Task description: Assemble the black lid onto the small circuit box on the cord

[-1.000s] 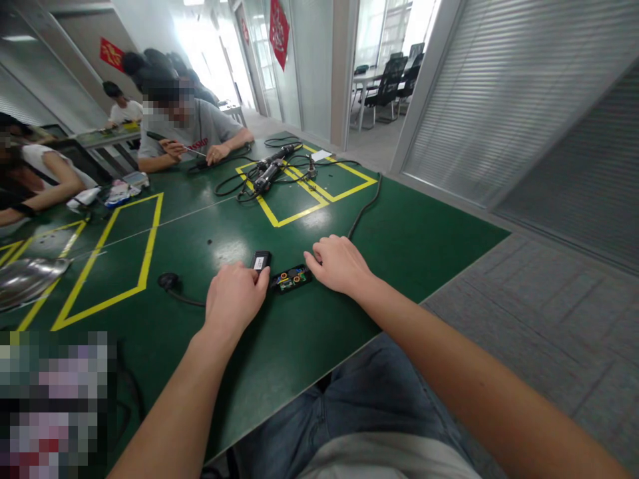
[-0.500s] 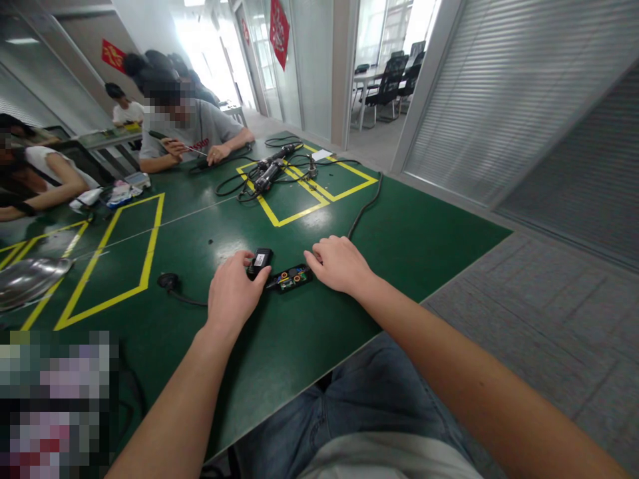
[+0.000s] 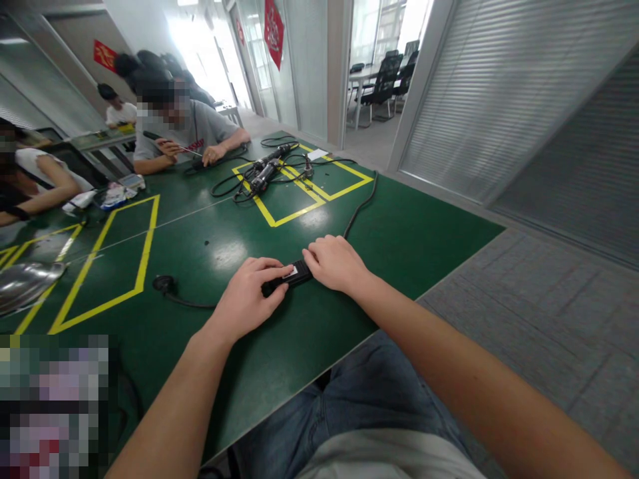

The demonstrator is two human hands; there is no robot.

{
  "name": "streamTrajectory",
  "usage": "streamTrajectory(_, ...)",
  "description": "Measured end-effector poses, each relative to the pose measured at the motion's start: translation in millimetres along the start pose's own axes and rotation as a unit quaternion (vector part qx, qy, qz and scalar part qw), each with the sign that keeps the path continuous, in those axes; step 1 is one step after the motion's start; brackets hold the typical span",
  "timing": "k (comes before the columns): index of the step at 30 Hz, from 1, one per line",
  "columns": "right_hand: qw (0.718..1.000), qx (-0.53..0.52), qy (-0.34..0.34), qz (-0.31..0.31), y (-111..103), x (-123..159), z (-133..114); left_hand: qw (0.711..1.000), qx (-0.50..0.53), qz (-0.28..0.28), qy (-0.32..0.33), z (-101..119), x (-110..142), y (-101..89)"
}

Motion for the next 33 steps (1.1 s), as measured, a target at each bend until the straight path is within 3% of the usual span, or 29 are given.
streamTrajectory(6, 1.0, -0.001, 0.002, -0.002, 0.5, -0.6, 0.1, 1.0, 0.013, 0.027, -0.003, 0.3, 0.5, 2.6)
streamTrajectory(12, 1.0, -0.005, 0.005, -0.009, -1.0, -0.1, -1.5, 0.996, 0.004, 0.088, -0.002, -0.8, 2.3, -4.7)
streamTrajectory(19, 1.0, -0.009, 0.018, -0.012, -3.6, -0.5, -3.4, 1.0, -0.009, -0.017, 0.008, -2.4, 2.8, -3.4)
streamTrajectory(33, 1.0, -0.012, 0.02, -0.005, -1.1, -1.5, 0.0, 0.999, 0.011, 0.016, -0.025, 0.2, -0.6, 2.2)
Point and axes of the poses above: each hand's wrist, its own x-axis away from the middle knuckle, its own y-axis out of the palm, z = x × y, the point moved 1 cm from there along -x, towards the middle knuckle, and after that the axes turned 13 degrees about y, right-handed, at the moved point
